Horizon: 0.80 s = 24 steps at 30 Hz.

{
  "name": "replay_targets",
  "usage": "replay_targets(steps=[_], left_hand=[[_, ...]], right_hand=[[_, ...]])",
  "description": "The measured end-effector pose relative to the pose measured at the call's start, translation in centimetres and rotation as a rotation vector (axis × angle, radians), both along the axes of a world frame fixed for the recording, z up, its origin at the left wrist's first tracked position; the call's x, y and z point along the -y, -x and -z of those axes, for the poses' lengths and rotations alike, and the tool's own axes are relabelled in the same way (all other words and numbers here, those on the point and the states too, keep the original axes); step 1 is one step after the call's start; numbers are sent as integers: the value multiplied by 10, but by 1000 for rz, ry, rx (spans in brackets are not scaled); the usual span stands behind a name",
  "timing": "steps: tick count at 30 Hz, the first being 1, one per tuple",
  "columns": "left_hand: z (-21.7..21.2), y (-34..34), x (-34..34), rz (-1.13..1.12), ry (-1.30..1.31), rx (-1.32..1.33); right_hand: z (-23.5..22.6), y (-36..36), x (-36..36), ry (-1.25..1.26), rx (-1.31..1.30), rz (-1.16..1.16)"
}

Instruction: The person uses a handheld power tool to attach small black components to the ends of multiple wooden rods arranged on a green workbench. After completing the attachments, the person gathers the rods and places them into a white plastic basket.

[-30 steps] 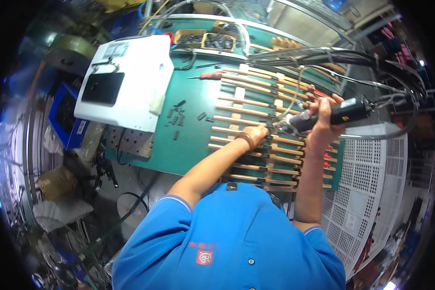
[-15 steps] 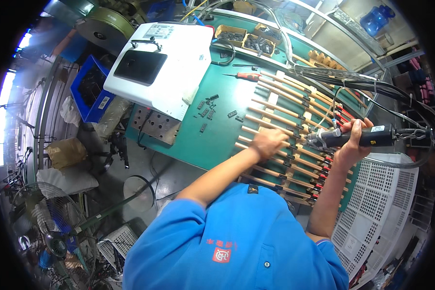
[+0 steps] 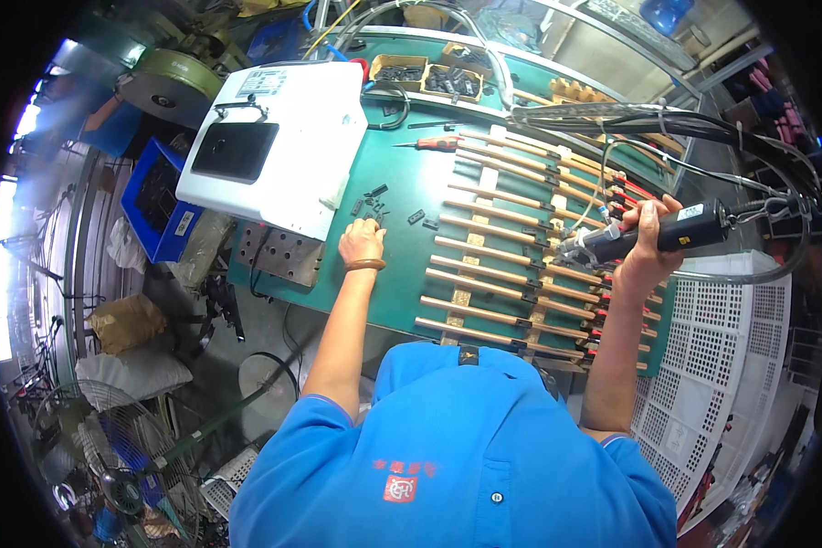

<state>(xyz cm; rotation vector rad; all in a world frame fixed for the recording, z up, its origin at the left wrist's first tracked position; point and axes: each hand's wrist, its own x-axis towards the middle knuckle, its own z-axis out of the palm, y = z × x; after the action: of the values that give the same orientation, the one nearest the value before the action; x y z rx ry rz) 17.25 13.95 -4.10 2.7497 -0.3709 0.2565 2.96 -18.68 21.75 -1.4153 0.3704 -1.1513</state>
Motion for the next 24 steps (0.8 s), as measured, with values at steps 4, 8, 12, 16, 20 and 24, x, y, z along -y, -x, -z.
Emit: replay_targets(steps=[4, 8, 12, 16, 20, 24], left_hand=[[-5, 1, 2, 27, 4, 95], [1, -6, 9, 48, -60, 68], [12, -9, 12, 12, -139, 99], [4, -7, 13, 1, -77, 47], [-13, -3, 16, -90, 64, -117], [-10, -8, 19, -132, -28, -167]], right_hand=[[0, 3, 1, -16, 2, -6], [1, 9, 4, -11, -8, -10], [-1, 12, 2, -16, 2, 9], [-3, 17, 3, -12, 9, 7], [-4, 21, 3, -1, -5, 31], [-3, 20, 1, -31, 2, 23]])
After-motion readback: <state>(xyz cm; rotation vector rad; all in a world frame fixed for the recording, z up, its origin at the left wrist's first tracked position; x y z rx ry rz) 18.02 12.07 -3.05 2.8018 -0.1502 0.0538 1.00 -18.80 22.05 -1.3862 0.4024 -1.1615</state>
